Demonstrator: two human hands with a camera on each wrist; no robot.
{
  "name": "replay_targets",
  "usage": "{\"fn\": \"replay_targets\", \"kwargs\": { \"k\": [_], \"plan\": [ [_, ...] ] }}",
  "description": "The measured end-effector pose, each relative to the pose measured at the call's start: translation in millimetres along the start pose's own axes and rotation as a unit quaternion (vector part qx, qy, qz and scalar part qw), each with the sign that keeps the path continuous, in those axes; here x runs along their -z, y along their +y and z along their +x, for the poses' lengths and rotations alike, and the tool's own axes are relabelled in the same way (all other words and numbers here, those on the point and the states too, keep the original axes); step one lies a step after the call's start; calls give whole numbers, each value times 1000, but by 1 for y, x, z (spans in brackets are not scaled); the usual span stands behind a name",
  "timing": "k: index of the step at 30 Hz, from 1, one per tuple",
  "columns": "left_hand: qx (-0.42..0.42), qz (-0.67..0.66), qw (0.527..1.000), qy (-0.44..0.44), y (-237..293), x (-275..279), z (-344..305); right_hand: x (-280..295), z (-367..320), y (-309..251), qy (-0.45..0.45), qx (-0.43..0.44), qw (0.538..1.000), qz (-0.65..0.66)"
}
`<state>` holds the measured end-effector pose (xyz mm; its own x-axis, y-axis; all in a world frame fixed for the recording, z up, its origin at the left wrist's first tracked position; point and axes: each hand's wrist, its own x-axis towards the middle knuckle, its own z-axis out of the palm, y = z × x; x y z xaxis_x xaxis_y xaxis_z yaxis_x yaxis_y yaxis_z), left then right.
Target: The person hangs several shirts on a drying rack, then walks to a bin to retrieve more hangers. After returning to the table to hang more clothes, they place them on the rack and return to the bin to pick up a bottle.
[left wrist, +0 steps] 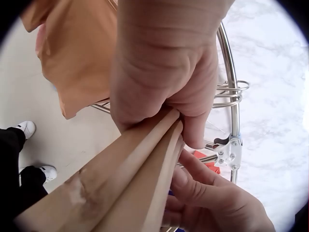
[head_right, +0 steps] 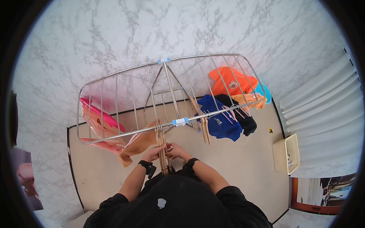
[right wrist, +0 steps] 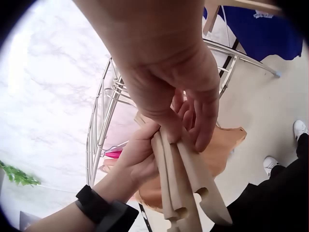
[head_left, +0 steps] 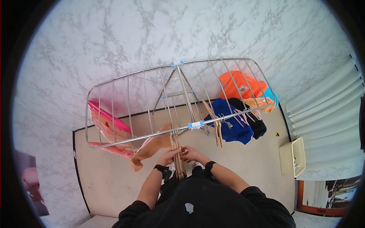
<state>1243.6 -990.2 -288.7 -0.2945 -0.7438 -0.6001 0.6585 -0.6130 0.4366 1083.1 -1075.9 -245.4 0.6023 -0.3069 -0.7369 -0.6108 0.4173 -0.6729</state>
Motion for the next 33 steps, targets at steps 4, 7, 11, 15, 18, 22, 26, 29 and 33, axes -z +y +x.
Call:
{"fn": "replay_targets", "kwargs": {
  "k": [4,7,11,15,18,22,26,29,33],
  "plan": [
    [-2,-5,1000,23,-3,1,0,-6,-7,0,-1,16,999,33],
    [-35,45,997,49,3,-9,-8,-8,-16,-5,-27,-3,995,96],
    [-42,113,992,33,3,-16,-13,-11,-23,-4,-42,42,997,56],
    [-35,115,992,21,6,-21,-20,-12,-20,0,-40,56,996,57],
    [-18,130,991,14,15,-26,-24,-11,-20,-3,-27,64,996,48],
    [-40,147,988,27,10,-10,-14,-11,-4,4,-5,31,999,24],
    [-44,162,985,39,9,-3,-4,-9,0,-3,-58,32,996,65],
    [-65,176,980,62,8,-16,-19,-11,-13,-7,-43,31,998,42],
    [-107,160,980,53,6,-22,-30,-12,-27,-13,-52,64,994,73]
  ]
}}
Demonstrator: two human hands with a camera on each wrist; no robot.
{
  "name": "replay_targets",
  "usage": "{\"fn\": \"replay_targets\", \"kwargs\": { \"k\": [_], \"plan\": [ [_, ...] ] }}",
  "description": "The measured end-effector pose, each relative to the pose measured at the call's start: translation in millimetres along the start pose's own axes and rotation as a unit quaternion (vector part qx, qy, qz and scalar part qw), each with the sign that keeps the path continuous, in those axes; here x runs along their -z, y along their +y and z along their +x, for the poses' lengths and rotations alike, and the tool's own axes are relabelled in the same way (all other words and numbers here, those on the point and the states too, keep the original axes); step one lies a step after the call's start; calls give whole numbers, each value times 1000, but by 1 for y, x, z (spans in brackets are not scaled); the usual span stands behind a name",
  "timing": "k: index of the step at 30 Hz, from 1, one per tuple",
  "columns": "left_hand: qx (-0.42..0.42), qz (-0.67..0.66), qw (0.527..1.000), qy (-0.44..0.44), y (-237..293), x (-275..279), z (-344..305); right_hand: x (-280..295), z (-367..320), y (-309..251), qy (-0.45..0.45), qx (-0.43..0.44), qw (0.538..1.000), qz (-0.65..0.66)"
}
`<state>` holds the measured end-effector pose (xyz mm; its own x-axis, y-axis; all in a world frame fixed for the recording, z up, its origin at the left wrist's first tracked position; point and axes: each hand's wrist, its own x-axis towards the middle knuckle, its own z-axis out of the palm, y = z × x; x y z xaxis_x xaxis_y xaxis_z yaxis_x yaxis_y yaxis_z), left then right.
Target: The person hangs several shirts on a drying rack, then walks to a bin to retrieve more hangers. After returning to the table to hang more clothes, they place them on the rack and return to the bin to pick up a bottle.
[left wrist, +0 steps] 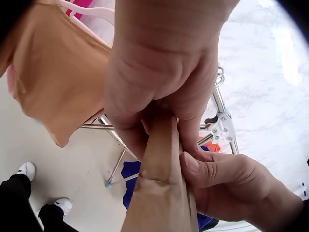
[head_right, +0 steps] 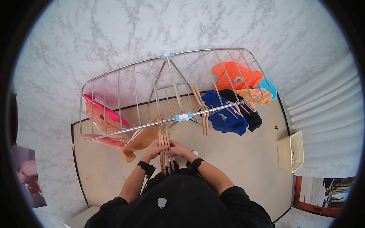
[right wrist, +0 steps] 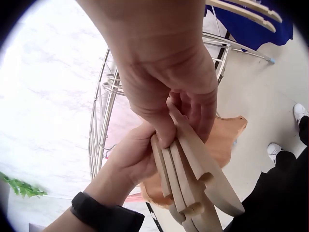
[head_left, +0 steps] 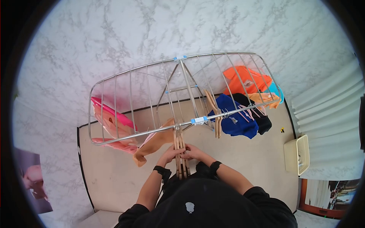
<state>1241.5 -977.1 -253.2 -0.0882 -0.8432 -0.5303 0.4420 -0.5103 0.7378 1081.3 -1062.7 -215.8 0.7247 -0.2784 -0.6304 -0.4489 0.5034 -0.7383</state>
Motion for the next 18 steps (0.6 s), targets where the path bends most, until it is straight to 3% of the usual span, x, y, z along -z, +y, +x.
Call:
{"fn": "replay_targets", "kwargs": {
  "k": [5,10,12,16,18],
  "plan": [
    [5,35,999,-8,13,-2,-10,-8,-6,-6,0,-1,999,33],
    [28,51,998,12,19,-7,-27,-14,-23,-19,14,2,1000,-22],
    [-13,17,1000,-15,33,-18,-38,-12,-26,-17,17,13,1000,-21],
    [-23,45,999,-5,17,-10,-19,-10,-21,-11,56,22,998,-6],
    [15,14,1000,-19,11,-7,-6,-4,-7,1,63,-3,998,-1]
  ]
}}
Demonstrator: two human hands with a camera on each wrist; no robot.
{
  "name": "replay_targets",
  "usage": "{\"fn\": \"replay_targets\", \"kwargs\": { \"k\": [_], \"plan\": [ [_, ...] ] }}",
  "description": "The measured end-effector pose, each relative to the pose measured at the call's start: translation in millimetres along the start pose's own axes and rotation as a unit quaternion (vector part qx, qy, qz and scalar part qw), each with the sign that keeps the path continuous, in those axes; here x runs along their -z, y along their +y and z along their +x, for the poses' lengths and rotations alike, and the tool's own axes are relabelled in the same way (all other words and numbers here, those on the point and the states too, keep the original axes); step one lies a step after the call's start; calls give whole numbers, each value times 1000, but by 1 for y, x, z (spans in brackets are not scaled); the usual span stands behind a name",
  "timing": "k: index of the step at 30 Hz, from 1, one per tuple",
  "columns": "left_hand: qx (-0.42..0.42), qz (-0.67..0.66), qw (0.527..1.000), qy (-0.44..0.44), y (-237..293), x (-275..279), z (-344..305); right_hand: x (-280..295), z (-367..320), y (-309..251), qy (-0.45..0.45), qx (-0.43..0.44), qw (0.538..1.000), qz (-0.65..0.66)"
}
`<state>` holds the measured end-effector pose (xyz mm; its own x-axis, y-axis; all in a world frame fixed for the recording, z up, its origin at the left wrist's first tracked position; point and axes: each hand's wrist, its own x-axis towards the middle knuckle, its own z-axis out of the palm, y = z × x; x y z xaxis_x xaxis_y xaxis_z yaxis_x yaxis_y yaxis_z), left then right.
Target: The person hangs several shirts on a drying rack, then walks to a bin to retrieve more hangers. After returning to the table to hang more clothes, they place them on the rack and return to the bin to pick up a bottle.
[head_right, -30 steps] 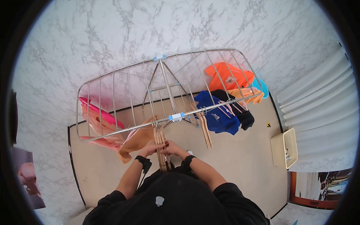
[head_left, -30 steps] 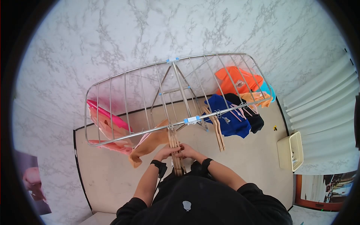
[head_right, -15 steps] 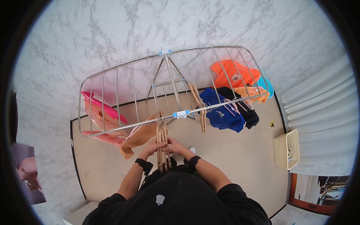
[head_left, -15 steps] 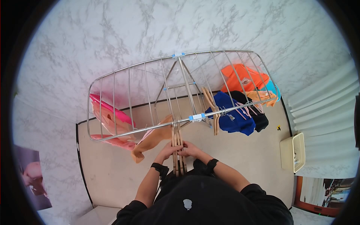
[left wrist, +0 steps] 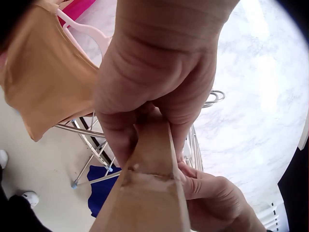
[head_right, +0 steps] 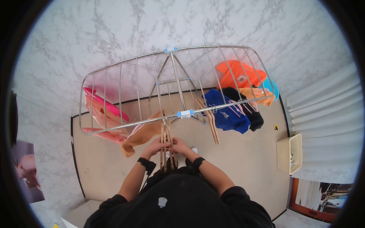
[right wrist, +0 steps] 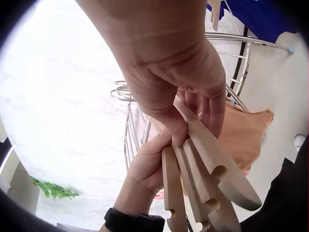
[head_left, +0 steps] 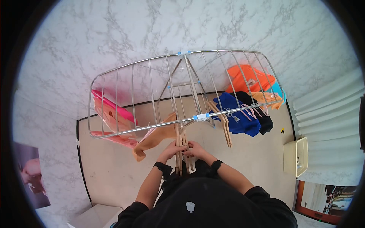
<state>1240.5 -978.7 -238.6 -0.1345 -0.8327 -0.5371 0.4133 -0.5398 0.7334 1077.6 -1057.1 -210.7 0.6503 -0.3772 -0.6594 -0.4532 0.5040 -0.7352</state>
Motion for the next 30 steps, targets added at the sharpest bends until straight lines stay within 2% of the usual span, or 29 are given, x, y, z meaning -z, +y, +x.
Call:
{"fn": "replay_targets", "kwargs": {
  "k": [4,8,10,14,15,16,20,22,27,30],
  "plan": [
    [12,28,999,34,-30,12,30,13,34,31,35,-39,999,-13],
    [34,-8,997,67,-36,7,37,17,53,53,80,5,996,-26],
    [34,-6,997,72,-38,6,39,18,56,57,112,15,989,-99],
    [31,55,995,73,-40,11,42,20,50,52,98,23,992,-74],
    [29,67,994,78,-42,12,41,21,46,52,73,14,996,-44],
    [28,69,994,79,-41,12,38,22,42,51,46,5,999,-13],
    [28,23,999,38,-22,0,13,22,17,37,46,25,998,-29],
    [33,11,999,25,-13,-4,10,23,14,35,31,52,998,11],
    [-34,9,995,92,-11,4,33,21,21,19,47,55,994,78],
    [-31,34,990,134,-24,11,50,20,24,17,46,41,995,83]
  ]
}}
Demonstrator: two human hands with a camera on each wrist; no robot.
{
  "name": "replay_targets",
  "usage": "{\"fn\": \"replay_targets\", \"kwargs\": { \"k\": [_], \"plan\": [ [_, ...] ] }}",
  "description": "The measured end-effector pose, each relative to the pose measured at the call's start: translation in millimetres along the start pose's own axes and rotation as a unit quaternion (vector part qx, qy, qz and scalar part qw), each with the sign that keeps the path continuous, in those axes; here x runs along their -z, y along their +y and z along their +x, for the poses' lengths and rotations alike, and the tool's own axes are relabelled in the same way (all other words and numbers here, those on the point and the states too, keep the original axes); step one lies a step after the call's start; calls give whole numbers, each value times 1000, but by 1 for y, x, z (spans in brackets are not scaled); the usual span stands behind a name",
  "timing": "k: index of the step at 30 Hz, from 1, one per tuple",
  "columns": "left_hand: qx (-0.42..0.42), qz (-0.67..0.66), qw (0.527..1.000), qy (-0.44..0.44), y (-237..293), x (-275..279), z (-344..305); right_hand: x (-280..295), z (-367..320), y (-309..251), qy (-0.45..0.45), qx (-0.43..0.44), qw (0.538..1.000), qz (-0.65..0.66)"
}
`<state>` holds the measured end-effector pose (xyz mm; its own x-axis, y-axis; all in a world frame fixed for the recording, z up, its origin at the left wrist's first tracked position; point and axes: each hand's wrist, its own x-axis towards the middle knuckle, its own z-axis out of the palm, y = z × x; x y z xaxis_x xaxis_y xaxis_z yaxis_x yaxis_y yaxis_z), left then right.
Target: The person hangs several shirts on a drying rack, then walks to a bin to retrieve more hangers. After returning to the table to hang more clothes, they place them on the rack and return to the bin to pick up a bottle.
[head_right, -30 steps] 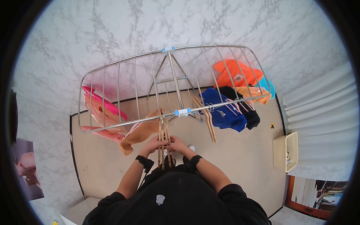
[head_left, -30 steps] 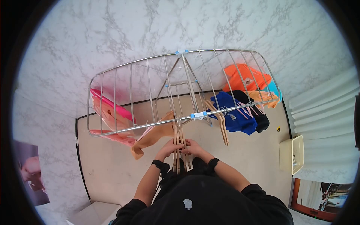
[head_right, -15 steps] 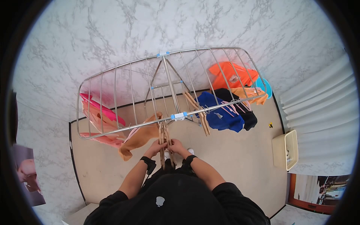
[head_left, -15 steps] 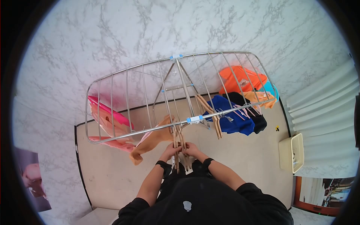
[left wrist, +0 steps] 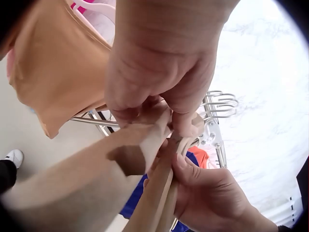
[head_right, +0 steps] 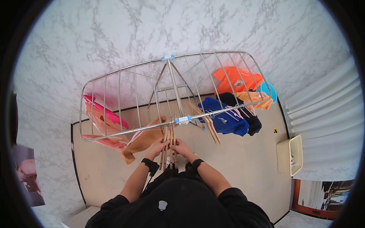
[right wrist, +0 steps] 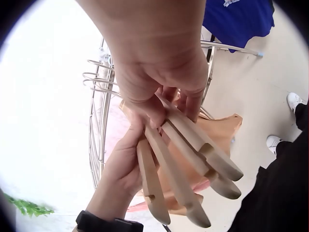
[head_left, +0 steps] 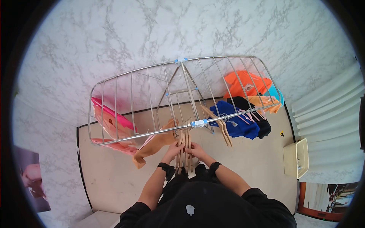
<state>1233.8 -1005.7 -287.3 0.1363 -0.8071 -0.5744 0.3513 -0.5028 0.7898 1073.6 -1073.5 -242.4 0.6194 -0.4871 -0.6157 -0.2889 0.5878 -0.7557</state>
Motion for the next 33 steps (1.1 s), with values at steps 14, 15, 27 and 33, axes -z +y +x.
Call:
{"fn": "replay_targets", "kwargs": {
  "k": [14,15,27,33],
  "plan": [
    [110,88,990,-12,-27,-9,-16,12,17,49,14,-31,991,-131],
    [119,109,987,-16,-31,-7,-16,14,14,50,12,-29,988,-154],
    [156,92,979,-98,-41,13,-55,133,-124,146,285,21,929,-234],
    [182,152,958,-163,-26,-75,-30,181,-246,240,428,-8,889,-159]
  ]
}}
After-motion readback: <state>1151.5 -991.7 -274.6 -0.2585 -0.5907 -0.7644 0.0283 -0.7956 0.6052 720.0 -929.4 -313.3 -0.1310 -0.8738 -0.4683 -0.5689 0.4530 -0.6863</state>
